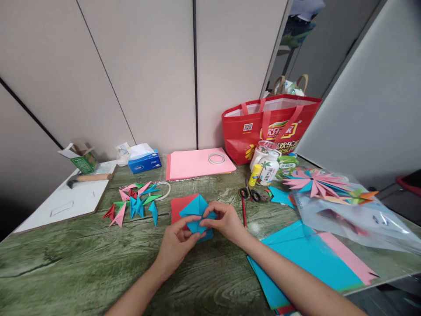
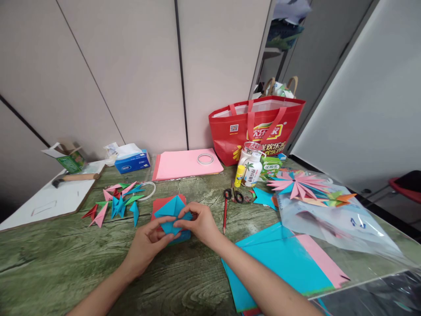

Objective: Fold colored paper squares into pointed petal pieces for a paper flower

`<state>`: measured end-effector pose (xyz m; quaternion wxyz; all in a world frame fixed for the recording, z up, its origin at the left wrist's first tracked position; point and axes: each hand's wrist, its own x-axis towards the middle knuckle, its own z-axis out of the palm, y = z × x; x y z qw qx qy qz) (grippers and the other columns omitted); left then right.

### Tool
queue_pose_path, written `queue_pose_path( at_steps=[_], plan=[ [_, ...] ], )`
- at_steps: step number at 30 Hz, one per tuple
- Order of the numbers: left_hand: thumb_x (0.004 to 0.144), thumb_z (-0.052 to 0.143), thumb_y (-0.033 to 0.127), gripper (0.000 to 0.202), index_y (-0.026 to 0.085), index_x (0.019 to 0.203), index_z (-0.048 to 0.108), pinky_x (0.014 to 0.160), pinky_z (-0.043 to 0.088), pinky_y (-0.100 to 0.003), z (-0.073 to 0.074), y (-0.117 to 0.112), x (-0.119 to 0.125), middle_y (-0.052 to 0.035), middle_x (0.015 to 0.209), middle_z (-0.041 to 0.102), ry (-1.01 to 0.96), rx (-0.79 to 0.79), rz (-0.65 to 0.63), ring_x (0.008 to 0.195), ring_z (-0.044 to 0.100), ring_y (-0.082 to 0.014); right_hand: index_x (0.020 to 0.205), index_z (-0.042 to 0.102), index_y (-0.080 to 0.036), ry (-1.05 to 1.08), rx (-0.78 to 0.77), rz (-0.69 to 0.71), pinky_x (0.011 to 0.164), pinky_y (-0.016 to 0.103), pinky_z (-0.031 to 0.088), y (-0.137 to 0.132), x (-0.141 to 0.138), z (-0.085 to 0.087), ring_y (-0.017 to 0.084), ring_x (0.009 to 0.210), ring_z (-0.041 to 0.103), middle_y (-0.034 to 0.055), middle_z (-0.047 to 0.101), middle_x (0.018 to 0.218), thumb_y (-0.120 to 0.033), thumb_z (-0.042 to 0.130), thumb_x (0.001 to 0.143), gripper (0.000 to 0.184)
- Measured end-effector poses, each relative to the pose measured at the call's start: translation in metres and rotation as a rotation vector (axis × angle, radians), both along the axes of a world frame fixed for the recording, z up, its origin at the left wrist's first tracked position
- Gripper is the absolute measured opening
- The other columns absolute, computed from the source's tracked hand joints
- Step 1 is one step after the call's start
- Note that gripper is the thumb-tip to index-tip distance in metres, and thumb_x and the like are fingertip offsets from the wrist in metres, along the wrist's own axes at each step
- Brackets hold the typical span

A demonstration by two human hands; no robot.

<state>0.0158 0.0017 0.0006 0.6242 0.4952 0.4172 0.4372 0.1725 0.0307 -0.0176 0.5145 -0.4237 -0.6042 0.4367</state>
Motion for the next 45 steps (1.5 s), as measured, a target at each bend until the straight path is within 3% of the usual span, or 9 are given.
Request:
queue_pose_path(
  at_steps=[8,13,18,25,29,36,41,45],
  plan=[
    [0.058,0.072,0.021,0.032,0.017,0.09,0.066,0.076,0.052,-0.032,-0.002,0.001,-0.002,-0.0033,0.08,0.073,0.038,0.003,0.04,0.074,0.068,-0.0205,0.063,0.062,-0.017,-0.069,0.119,0.01,0.052,0.022,0.04,0.001,0.002,0.001,0.014,0.065,0.051,0.0011,0.054,0.067,-0.035,0.074,0.059,0.021],
    [0.061,0.07,0.02,0.03,0.018,0.09,0.065,0.067,0.052,-0.026,-0.003,0.004,-0.005,-0.0032,0.077,0.073,0.076,0.056,0.083,0.071,0.068,-0.019,0.085,0.061,-0.019,-0.12,0.171,0.164,0.059,0.023,0.045,-0.001,0.006,0.006,0.016,0.08,0.054,0.0036,0.054,0.089,-0.023,0.073,0.059,0.029],
    [0.062,0.069,0.019,0.03,0.018,0.091,0.065,0.067,0.052,-0.026,-0.006,0.004,-0.006,-0.0031,0.079,0.073,0.074,0.075,0.07,0.073,0.068,-0.0193,0.088,0.056,-0.02,-0.2,0.19,0.123,0.062,0.023,0.044,-0.005,0.003,0.005,0.015,0.08,0.052,0.003,0.052,0.091,-0.012,0.066,0.061,0.03],
    [0.061,0.069,0.016,0.023,0.018,0.084,0.069,0.065,0.053,-0.023,-0.008,0.002,-0.004,-0.0019,0.076,0.073,0.118,0.12,0.103,0.07,0.068,-0.0184,0.1,0.047,-0.022,-0.04,0.069,0.15,0.053,0.018,0.042,-0.004,0.0,0.0,0.011,0.071,0.052,0.0007,0.053,0.091,-0.006,0.064,0.059,0.048],
    [0.059,0.07,0.017,0.02,0.018,0.078,0.072,0.073,0.053,-0.028,-0.006,0.002,-0.003,-0.0023,0.078,0.074,0.091,0.101,0.101,0.074,0.068,-0.0212,0.102,0.045,-0.022,0.091,-0.011,0.223,0.057,0.02,0.044,0.0,0.004,0.001,0.012,0.072,0.056,0.0012,0.057,0.091,-0.008,0.065,0.061,0.047],
    [0.059,0.071,0.022,0.026,0.015,0.084,0.072,0.077,0.053,-0.035,-0.002,0.002,-0.003,-0.0037,0.084,0.073,0.097,0.069,0.098,0.078,0.068,-0.0244,0.102,0.042,-0.024,0.216,-0.132,0.282,0.055,0.021,0.047,0.004,0.012,0.007,0.01,0.064,0.06,0.0006,0.061,0.088,-0.011,0.07,0.06,0.053],
    [0.059,0.072,0.021,0.032,0.016,0.091,0.069,0.081,0.051,-0.035,-0.002,0.003,-0.005,-0.0048,0.083,0.073,0.029,0.009,0.077,0.081,0.067,-0.0243,0.105,0.043,-0.023,0.334,-0.214,0.389,0.062,0.028,0.051,0.007,0.018,0.01,0.012,0.064,0.063,0.0007,0.063,0.083,-0.019,0.069,0.066,0.047],
    [0.06,0.072,0.021,0.033,0.017,0.092,0.069,0.08,0.051,-0.034,-0.004,0.005,-0.006,-0.0053,0.085,0.073,0.011,-0.003,0.091,0.08,0.067,-0.0232,0.104,0.048,-0.022,0.377,-0.238,0.416,0.069,0.033,0.051,0.009,0.02,0.012,0.015,0.072,0.063,0.0032,0.062,0.09,-0.026,0.067,0.068,0.041]
  ],
)
